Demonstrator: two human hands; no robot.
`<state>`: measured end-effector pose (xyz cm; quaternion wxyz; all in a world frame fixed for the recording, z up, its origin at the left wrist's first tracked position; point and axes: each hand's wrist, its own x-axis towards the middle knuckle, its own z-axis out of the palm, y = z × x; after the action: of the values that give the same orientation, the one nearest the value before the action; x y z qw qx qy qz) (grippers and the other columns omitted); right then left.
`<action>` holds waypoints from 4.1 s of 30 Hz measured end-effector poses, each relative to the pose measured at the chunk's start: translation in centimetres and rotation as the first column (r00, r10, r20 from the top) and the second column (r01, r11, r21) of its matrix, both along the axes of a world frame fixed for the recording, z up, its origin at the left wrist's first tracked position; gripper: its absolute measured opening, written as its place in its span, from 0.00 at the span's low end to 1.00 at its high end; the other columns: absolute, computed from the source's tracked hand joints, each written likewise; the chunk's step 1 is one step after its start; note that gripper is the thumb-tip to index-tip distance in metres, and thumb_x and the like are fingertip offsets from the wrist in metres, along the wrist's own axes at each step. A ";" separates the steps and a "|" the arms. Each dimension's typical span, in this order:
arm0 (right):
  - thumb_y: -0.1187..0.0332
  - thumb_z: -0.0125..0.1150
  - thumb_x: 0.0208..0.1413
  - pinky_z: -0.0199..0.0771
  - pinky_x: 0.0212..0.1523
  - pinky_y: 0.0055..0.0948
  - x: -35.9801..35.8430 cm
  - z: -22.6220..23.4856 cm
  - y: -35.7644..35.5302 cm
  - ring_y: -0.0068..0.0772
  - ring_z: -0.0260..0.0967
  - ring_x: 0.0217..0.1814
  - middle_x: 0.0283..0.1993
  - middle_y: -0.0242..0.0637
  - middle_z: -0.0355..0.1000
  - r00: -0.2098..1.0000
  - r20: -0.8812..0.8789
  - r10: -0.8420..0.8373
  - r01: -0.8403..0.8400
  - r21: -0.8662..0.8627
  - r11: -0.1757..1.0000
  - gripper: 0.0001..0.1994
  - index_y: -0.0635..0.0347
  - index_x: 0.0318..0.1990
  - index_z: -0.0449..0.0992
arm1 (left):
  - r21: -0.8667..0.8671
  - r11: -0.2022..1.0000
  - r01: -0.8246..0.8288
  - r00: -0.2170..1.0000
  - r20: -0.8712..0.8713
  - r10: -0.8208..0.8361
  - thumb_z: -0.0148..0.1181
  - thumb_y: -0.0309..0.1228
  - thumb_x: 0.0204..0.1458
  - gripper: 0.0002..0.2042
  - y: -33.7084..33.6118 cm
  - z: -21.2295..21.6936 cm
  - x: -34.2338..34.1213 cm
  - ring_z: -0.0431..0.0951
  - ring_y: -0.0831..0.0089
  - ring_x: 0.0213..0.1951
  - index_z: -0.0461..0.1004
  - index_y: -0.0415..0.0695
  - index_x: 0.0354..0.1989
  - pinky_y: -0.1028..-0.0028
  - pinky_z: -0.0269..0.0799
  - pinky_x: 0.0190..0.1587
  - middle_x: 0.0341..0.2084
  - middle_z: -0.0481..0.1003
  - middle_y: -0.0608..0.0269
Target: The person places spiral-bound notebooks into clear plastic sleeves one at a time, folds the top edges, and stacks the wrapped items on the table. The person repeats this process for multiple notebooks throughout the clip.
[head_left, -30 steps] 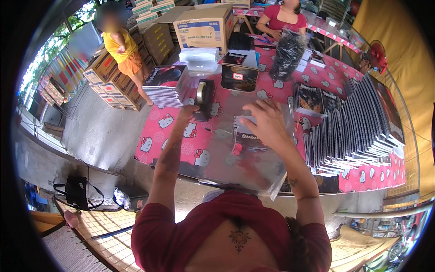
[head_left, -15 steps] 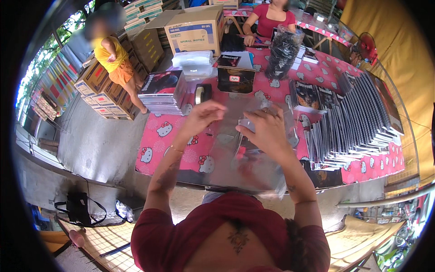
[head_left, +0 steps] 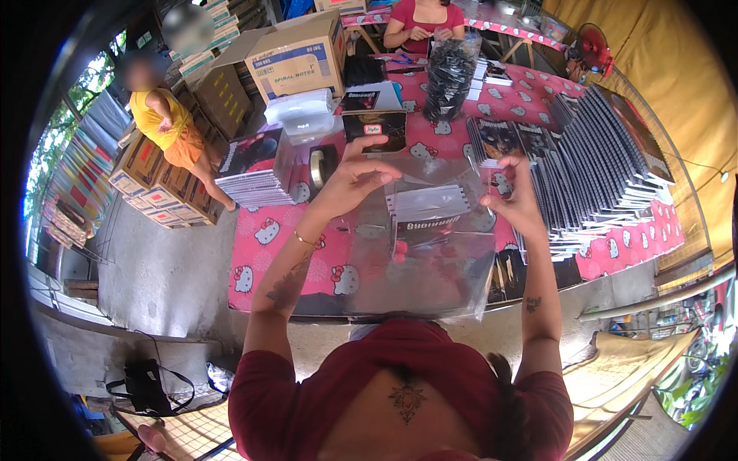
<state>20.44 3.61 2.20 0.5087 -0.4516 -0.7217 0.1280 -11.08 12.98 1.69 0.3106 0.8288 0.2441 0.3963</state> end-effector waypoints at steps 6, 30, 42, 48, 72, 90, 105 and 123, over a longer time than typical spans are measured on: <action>0.61 0.78 0.34 0.52 0.67 0.48 -1.3 -6.4 1.1 0.46 0.56 0.67 0.63 0.41 0.62 0.870 0.425 0.249 -0.206 -0.144 0.968 0.34 0.50 0.55 0.73 | 0.213 0.977 -0.015 0.997 -0.071 0.031 0.66 0.29 0.49 0.07 0.2 -1.1 4.6 0.55 0.61 0.66 0.84 0.54 0.36 0.59 0.45 0.67 0.64 0.61 0.59; 0.57 0.66 0.55 0.72 0.47 0.31 -2.7 -3.2 11.9 0.34 0.73 0.51 0.53 0.40 0.73 0.914 0.056 0.402 -0.352 -0.384 0.854 0.22 0.57 0.54 0.72 | 0.357 0.933 -0.034 0.938 -0.310 0.153 0.71 0.36 0.43 0.25 -5.9 5.2 6.5 0.58 0.57 0.67 0.76 0.53 0.54 0.57 0.47 0.68 0.64 0.62 0.55; 0.54 0.55 0.62 0.65 0.54 0.33 3.0 -9.9 4.7 0.33 0.68 0.55 0.50 0.34 0.72 0.879 -0.407 0.248 -0.366 -0.245 0.898 0.16 0.57 0.47 0.72 | 0.102 0.995 -0.013 0.878 -0.474 0.060 0.57 0.17 0.47 0.31 -2.1 5.7 1.2 0.56 0.57 0.68 0.70 0.56 0.61 0.63 0.53 0.67 0.63 0.64 0.58; 0.46 0.67 0.47 0.54 0.66 0.51 1.3 -5.2 1.4 0.46 0.61 0.65 0.59 0.39 0.68 0.889 0.315 0.334 -0.285 -0.191 0.939 0.30 0.54 0.53 0.73 | 0.190 0.960 0.205 0.752 -0.658 -0.030 0.66 0.29 0.49 0.04 2.2 7.7 4.0 0.60 0.55 0.64 0.81 0.50 0.34 0.61 0.54 0.64 0.66 0.58 0.54; 0.71 0.68 0.50 0.73 0.49 0.32 -4.2 -0.5 7.3 0.37 0.74 0.46 0.43 0.40 0.76 0.956 -0.051 0.287 -0.292 -0.152 0.944 0.09 0.60 0.39 0.81 | 0.132 0.989 -0.068 0.939 -0.326 0.108 0.65 0.33 0.53 0.06 1.7 0.9 4.9 0.53 0.57 0.67 0.78 0.48 0.36 0.58 0.43 0.67 0.66 0.58 0.58; 0.69 0.66 0.54 0.71 0.50 0.34 -4.8 -1.5 8.6 0.34 0.72 0.49 0.46 0.39 0.73 0.915 -0.122 0.385 -0.403 -0.220 0.888 0.08 0.62 0.37 0.77 | 0.054 0.998 -0.037 0.968 -0.244 0.049 0.64 0.35 0.54 0.08 2.0 0.1 4.5 0.54 0.54 0.67 0.77 0.48 0.39 0.57 0.47 0.67 0.65 0.59 0.57; 0.64 0.68 0.53 0.71 0.48 0.32 -4.0 0.8 6.1 0.32 0.73 0.45 0.43 0.37 0.74 0.886 -0.394 0.244 -0.387 -0.341 0.857 0.18 0.62 0.45 0.68 | 0.421 0.892 -0.168 0.914 -0.272 0.301 0.63 0.31 0.52 0.05 0.0 0.8 4.6 0.57 0.55 0.61 0.75 0.50 0.36 0.56 0.51 0.60 0.65 0.59 0.60; 0.51 0.70 0.44 0.40 0.72 0.55 0.5 -8.1 3.6 0.49 0.36 0.79 0.77 0.49 0.35 0.798 0.469 0.378 -0.313 -0.212 0.926 0.38 0.43 0.66 0.67 | 0.286 0.955 -0.075 0.905 -0.382 0.186 0.67 0.35 0.49 0.12 2.4 -6.1 9.4 0.43 0.44 0.70 0.72 0.56 0.41 0.44 0.42 0.66 0.70 0.44 0.49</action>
<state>20.92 7.17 -5.93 0.2426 -0.3603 -0.8895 0.1415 -1.67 15.41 -4.43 0.1126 0.9083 0.3032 0.2653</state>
